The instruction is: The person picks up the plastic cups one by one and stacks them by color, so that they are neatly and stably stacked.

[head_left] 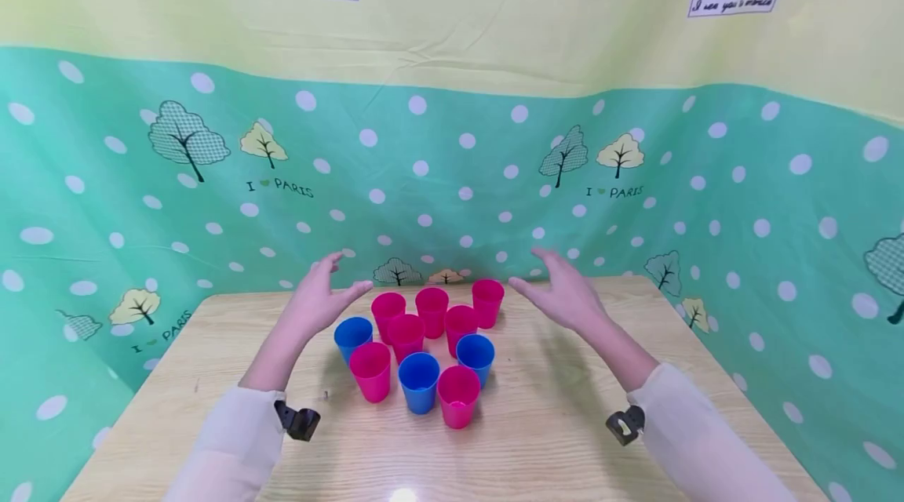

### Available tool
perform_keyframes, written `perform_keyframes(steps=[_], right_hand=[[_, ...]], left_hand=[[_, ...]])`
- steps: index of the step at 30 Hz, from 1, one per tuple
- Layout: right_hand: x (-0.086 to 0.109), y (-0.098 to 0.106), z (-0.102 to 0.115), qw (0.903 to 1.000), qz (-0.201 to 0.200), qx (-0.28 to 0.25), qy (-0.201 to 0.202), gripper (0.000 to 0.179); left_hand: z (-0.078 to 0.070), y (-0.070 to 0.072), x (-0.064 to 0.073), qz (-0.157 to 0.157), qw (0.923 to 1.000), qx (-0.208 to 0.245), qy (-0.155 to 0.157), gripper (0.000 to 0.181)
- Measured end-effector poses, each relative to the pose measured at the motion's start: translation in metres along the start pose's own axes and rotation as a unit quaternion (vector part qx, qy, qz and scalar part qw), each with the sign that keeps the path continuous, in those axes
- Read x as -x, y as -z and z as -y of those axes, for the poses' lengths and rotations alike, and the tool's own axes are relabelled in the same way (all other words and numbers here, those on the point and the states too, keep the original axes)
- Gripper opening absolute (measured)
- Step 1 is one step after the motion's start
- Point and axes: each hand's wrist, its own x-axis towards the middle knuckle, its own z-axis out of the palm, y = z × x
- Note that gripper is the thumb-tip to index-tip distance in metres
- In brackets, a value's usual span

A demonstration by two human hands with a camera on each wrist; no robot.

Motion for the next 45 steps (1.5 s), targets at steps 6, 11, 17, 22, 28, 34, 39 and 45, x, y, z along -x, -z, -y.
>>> perform_keyframes(steps=[6, 11, 17, 22, 28, 34, 39, 45], right_hand=[[0.008, -0.011, -0.005, 0.9976, 0.023, -0.064, 0.011, 0.073], [0.015, -0.019, -0.01, 0.9965, 0.03, -0.069, 0.036, 0.07], [0.023, -0.03, -0.017, 0.9937, 0.044, -0.093, 0.045, 0.067], [0.032, -0.04, -0.02, 0.991, 0.058, -0.109, 0.05, 0.063], [0.038, -0.051, -0.02, 0.9866, 0.081, -0.131, 0.054, 0.06], [0.041, -0.059, -0.02, 0.9809, 0.107, -0.151, 0.061, 0.058], [0.042, -0.063, -0.022, 0.9792, 0.109, -0.16, 0.061, 0.054], [0.042, -0.069, -0.024, 0.9777, 0.12, -0.161, 0.06, 0.059]], left_hand=[[0.004, -0.003, 0.01, 0.019, 0.9955, 0.088, 0.031, 0.09], [0.009, -0.008, 0.019, 0.041, 0.9905, 0.126, 0.037, 0.086], [0.016, -0.017, 0.029, 0.044, 0.9871, 0.153, 0.018, 0.075], [0.021, -0.023, 0.039, 0.044, 0.9848, 0.166, 0.027, 0.069], [0.021, -0.029, 0.053, 0.051, 0.9837, 0.169, 0.032, 0.066], [0.021, -0.037, 0.064, 0.048, 0.9811, 0.185, 0.031, 0.061], [0.016, -0.044, 0.072, 0.054, 0.9774, 0.202, 0.032, 0.057], [0.009, -0.053, 0.081, 0.054, 0.9746, 0.216, 0.024, 0.052]])
